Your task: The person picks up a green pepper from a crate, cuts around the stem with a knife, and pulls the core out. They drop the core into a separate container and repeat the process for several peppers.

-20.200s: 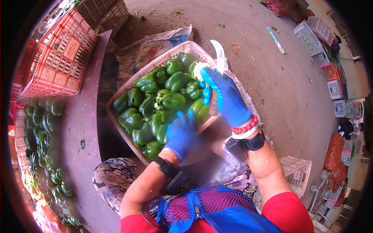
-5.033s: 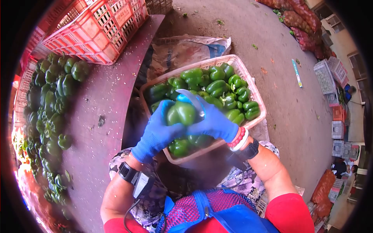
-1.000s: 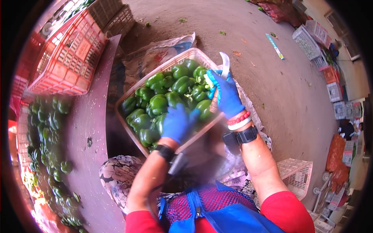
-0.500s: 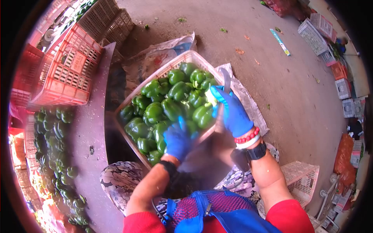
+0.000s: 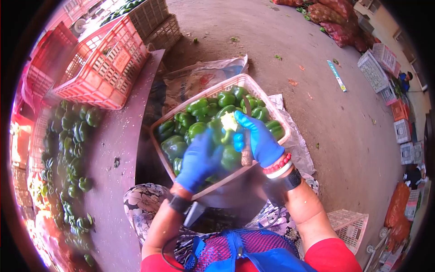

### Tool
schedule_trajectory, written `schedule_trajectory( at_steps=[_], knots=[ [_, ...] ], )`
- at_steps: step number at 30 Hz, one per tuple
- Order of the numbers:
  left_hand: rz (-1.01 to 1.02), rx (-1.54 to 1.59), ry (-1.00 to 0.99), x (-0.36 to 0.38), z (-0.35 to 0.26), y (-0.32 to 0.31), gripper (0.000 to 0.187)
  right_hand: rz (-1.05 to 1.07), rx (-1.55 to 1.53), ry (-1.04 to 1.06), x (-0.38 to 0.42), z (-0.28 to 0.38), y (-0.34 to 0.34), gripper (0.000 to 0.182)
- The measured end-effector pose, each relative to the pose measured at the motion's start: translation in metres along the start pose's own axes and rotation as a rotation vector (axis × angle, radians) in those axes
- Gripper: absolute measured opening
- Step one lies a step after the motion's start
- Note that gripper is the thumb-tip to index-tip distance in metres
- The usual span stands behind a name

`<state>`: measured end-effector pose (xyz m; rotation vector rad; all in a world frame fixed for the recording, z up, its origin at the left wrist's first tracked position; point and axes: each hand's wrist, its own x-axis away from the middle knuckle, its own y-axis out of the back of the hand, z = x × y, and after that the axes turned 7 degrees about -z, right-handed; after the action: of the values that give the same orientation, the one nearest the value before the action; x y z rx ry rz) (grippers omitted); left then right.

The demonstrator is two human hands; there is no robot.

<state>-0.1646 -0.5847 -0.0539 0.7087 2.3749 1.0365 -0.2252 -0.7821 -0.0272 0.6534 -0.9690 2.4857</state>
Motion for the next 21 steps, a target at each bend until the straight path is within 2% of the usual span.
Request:
schedule_trajectory(
  at_steps=[2,3,4,5,6,7,8,10,11,13,14,15,16,18,19,20,21],
  knots=[
    [-0.043,0.665,0.208,0.005,0.01,0.025,0.063,-0.065,0.09,-0.056,0.005,-0.004,-0.022,0.032],
    [-0.002,0.879,0.318,0.007,-0.005,0.048,0.065,-0.077,0.174,-0.036,0.004,-0.013,-0.027,0.035],
    [0.005,0.831,0.212,0.009,0.006,0.047,0.065,-0.06,0.335,0.034,0.005,-0.022,-0.031,0.042],
    [0.014,0.779,0.107,0.013,0.025,0.039,0.064,0.05,0.514,0.14,0.003,-0.03,-0.029,0.044],
    [0.024,0.724,0.002,0.016,0.037,0.038,0.064,0.092,0.602,0.127,0.013,-0.025,-0.044,0.046],
    [0.11,0.91,0.242,0.021,0.036,0.045,0.06,0.137,0.691,0.118,0.023,-0.02,-0.06,0.049],
    [0.108,1.106,0.5,0.028,0.036,0.053,0.055,0.111,0.699,0.025,0.014,-0.025,-0.06,0.049],
    [0.185,1.665,0.554,0.037,0.046,0.063,0.055,0.26,0.691,0.127,0.009,-0.024,-0.063,0.05],
    [0.084,1.63,0.533,0.045,0.051,0.065,0.057,0.277,0.583,0.078,0.007,-0.023,-0.068,0.047],
    [-0.061,1.018,0.328,0.064,0.06,0.082,0.043,0.27,0.457,0.038,0.004,-0.02,-0.075,0.045],
    [-0.132,0.921,0.3,0.077,0.059,0.096,0.043,0.23,0.39,0.026,-0.001,-0.022,-0.078,0.043],
    [-0.179,0.954,0.322,0.089,0.053,0.12,0.043,0.194,0.247,-0.018,-0.013,-0.025,-0.075,0.037],
    [-0.214,1.023,0.367,0.107,0.049,0.146,0.043,0.162,0.108,-0.08,-0.026,-0.028,-0.07,0.033],
    [-0.253,1.265,0.517,0.167,0.051,0.204,0.05,0.262,0.219,0.149,-0.038,-0.034,-0.066,0.023],
    [-0.275,1.419,0.607,0.202,0.054,0.234,0.056,0.426,0.141,0.132,-0.057,-0.038,-0.053,0.022],
    [-0.377,1.177,0.708,0.252,0.055,0.255,0.054,0.059,-0.15,-0.21,-0.042,-0.033,-0.075,0.025],
    [-0.452,0.933,0.829,0.302,0.057,0.276,0.051,0.165,-0.126,-0.248,-0.059,-0.035,-0.061,0.022]
  ],
)
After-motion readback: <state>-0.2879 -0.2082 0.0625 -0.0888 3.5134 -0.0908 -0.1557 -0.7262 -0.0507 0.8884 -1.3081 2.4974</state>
